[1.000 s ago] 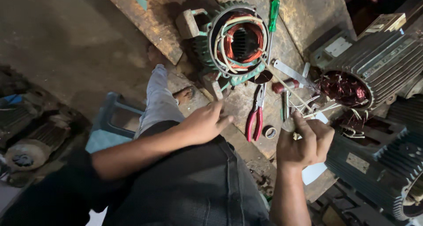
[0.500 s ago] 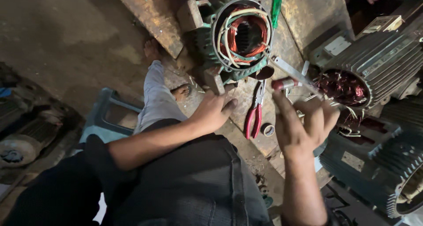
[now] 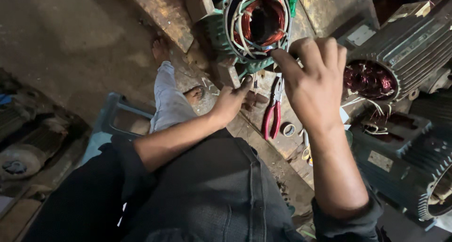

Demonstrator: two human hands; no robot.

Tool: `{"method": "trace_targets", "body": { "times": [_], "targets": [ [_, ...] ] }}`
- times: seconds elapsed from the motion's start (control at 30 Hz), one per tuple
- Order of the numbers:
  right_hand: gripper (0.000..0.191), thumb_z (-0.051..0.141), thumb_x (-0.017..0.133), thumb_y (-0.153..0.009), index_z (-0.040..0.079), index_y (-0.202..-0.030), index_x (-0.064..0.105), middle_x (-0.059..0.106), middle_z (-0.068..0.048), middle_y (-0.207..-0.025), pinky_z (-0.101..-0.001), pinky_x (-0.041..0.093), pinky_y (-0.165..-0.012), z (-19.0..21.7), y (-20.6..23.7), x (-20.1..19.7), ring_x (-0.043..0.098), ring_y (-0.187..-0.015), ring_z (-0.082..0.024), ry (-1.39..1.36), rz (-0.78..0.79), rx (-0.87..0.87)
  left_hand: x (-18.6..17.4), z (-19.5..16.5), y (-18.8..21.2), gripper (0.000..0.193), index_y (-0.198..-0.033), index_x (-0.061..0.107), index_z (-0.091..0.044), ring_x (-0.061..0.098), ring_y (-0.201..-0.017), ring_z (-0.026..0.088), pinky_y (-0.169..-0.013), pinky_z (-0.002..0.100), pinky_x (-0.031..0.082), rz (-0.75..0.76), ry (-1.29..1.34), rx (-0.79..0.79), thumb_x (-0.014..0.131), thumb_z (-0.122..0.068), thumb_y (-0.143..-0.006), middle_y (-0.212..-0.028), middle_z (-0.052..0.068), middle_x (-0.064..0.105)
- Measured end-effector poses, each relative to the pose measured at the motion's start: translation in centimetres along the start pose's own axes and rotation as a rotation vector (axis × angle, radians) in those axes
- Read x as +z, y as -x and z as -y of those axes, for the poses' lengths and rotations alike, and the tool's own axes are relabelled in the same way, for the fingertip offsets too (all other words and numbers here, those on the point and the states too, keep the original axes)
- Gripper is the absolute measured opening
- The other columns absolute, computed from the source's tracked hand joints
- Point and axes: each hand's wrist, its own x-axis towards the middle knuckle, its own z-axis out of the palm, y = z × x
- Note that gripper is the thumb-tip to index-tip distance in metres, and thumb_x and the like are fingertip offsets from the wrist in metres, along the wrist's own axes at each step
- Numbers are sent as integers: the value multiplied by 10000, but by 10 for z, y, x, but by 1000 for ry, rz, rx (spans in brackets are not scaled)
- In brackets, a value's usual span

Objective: The person cuts strips of white insulating material with scissors and fits the insulation liners into the slots of a disassembled electric motor stator on the workbench, pressing them into place by hand and working around the copper windings.

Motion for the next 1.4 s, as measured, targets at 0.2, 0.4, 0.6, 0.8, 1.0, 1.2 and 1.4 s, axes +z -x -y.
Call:
{"method": "trace_targets", "body": {
  "times": [0.2,0.4,0.6,0.8,1.0,1.2,1.4],
  "targets": [
    [283,77,730,-923,184,-1181,774,587,-11,-1062,-391,419,-915,7,-6,-13,530,-1000,-229,19,-37,-8,3,2,4,382,-1147,605,-1,680,-648,178,-557,324,547,-50,51,-18,573,-367,-1040,-986,181,797],
    [377,27,800,-865,117,-1228,755,657,-65,-1120,-361,554,-815,3,7,-45,670,-961,-245,-355,-80,168,-3,-6,7,344,-1172,634,-31,687,-689,146,-569,317,573,-84,-54,-42,616,-332,-1006,-1055,132,795],
    [201,4,792,-920,84,-1100,753,664,-58,-1098,-372,564,-855,3,10,-34,680,-995,-261,-338,-112,100,-3,0,7,287,-1157,579,-73,704,-713,175,-548,285,520,-143,5,-26,619,-313,-1005,-1028,144,798],
    [163,58,793,-948,105,-1101,767,653,-60,-1041,-378,540,-819,6,4,-27,669,-956,-265,-327,-137,66,2,4,10,308,-1038,696,-54,643,-715,153,-607,287,504,-209,-153,58,628,-354,-1053,-943,171,767],
    [146,59,798,-947,101,-1081,756,650,-58,-1058,-383,533,-837,10,2,-24,665,-970,-270,-280,-134,49,10,13,18,369,-1135,762,7,642,-780,178,-726,305,496,-370,-865,774,631,-330,-1063,-905,107,717],
    [205,13,776,-896,106,-1078,768,640,-65,-1041,-388,540,-845,10,3,-18,664,-979,-272,-303,-127,55,13,9,2,345,-960,718,18,626,-668,132,-621,302,509,-231,-14,272,683,-322,-1008,-801,47,701],
    [163,17,793,-946,95,-1080,747,634,-68,-1045,-390,522,-849,17,18,-22,642,-971,-276,-320,-190,100,14,5,-2,263,-1003,691,-21,621,-614,112,-487,293,449,-320,25,146,742,-267,-927,-815,8,707]
  ]
}}
